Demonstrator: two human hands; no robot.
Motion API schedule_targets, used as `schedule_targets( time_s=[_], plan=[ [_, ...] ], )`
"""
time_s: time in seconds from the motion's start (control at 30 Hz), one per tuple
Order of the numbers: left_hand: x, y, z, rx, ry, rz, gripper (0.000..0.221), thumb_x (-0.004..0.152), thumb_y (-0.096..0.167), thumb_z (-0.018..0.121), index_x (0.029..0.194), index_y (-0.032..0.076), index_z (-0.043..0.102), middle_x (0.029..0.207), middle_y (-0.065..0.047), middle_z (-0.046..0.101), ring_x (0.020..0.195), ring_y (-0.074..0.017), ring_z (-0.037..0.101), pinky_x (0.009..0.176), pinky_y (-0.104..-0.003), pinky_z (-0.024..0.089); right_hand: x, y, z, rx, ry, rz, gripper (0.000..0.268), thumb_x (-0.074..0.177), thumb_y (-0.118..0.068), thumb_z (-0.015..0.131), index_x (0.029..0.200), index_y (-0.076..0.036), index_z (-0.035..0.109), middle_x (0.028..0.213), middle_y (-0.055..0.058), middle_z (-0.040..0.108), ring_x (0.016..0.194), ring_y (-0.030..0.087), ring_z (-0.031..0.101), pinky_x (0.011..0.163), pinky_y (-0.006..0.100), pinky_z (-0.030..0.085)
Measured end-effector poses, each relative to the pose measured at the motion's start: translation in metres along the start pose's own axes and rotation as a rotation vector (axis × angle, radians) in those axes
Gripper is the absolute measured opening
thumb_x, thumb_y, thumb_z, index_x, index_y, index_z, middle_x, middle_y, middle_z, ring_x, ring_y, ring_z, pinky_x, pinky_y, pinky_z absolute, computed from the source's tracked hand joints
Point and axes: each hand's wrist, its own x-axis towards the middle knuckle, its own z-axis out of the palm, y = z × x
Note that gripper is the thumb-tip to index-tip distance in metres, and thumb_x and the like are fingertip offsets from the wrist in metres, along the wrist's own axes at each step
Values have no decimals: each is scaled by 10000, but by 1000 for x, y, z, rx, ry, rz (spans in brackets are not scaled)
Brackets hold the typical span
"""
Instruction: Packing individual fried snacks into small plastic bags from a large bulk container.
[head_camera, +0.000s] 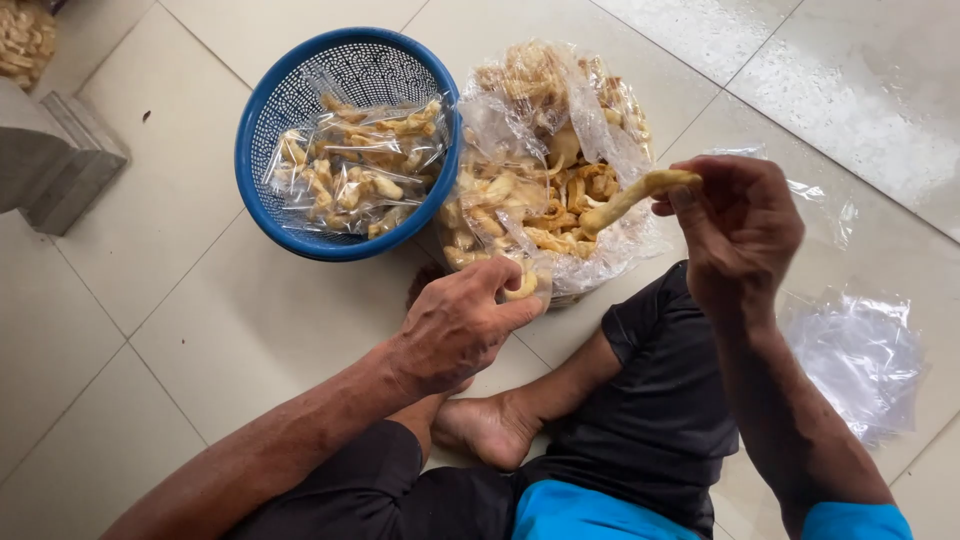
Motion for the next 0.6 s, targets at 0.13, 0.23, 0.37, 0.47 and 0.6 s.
schedule_targets(
  time_s=[0.13, 0.23, 0.37, 0.47, 0.6],
  plan=[
    [2, 0, 1, 8, -4, 13, 158, 864, 30, 660, 983, 124, 707, 1068, -83, 552, 793, -187, 590, 626, -310, 502, -6, -20, 12, 58, -5, -127, 247, 1063, 114, 608, 1250, -4, 498, 1204, 173, 624, 1020, 221, 700, 911, 269, 664],
    [1, -1, 4, 19, -26, 47, 188, 859, 24, 664, 1005, 123, 729, 1069, -87, 535, 829, -190, 583, 656, -295, 514, -9, -28, 26, 12, -108, -195, 179, 1036, 24, 611, 1177, 14, 500, 1203, 195, 590, 1006, 245, 700, 890, 297, 685],
    [-4, -5, 9, 38, 33, 80, 200, 976, 61, 598, 1075, 191, 714, 1045, -67, 465, 914, -265, 661, 677, -347, 580, -13, -29, 36, -171, 12, -381, 135, 870, 92, 810, 956, 113, 708, 944, 276, 712, 802, 371, 757, 679, 429, 633],
    [-6, -5, 7, 3, 3, 67, 208, 962, 36, 600, 1052, 179, 720, 1061, -68, 475, 939, -269, 665, 673, -351, 581, -23, -23, 30, -259, -37, -394, 113, 871, 38, 822, 964, 48, 757, 964, 234, 741, 819, 348, 765, 702, 420, 624],
    [-8, -6, 8, -69, -1, 41, 253, 957, 4, 587, 1056, 193, 724, 1089, -61, 466, 977, -283, 664, 731, -379, 604, -23, -24, 27, -244, -111, -450, 65, 913, 33, 745, 972, 29, 773, 976, 266, 737, 806, 374, 758, 684, 440, 602]
  ],
)
